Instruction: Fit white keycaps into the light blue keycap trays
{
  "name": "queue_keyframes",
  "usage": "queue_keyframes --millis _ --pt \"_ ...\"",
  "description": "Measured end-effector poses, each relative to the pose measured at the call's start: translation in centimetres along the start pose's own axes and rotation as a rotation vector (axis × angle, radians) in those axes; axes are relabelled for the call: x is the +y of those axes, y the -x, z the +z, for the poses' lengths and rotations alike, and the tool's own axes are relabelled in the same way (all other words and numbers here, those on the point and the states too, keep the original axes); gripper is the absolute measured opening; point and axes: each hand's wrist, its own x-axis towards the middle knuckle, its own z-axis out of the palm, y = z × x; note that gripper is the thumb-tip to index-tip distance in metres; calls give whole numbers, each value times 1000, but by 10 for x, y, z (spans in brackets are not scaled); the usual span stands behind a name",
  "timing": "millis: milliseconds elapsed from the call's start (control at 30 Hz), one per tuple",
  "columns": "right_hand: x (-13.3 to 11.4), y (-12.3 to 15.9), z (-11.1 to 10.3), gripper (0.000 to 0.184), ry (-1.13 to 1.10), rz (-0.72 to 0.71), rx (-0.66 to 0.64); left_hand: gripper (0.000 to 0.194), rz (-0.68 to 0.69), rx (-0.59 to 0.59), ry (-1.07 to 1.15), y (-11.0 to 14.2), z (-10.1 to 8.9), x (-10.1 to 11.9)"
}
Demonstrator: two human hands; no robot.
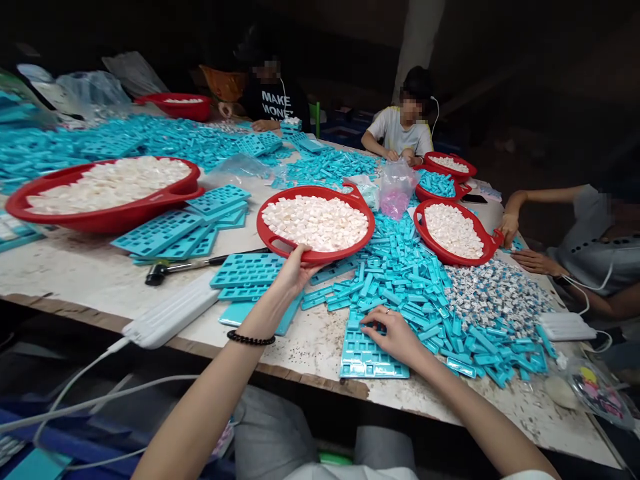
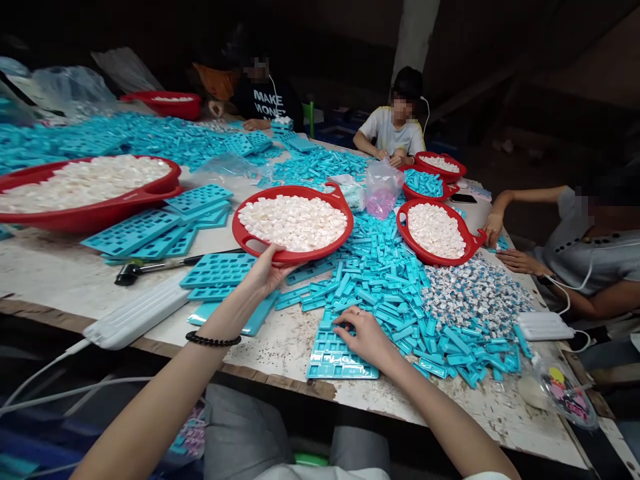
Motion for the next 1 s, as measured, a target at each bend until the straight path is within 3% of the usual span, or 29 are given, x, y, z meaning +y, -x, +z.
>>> queue_keyframes --millis 233,567,833,1000 --pt "3 2 2 11 -3 -11 8 25 25 10 54 -25 14 14" --pt "1 0 1 9 -26 -11 1 16 28 70 67 -59 17 29" --pt "2 0 0 10 -31 4 -5 24 -29 34 27 -44 5 22" --pt "0 2 6 9 60 19 97 21 -78 -41 -1 -24 2 19"
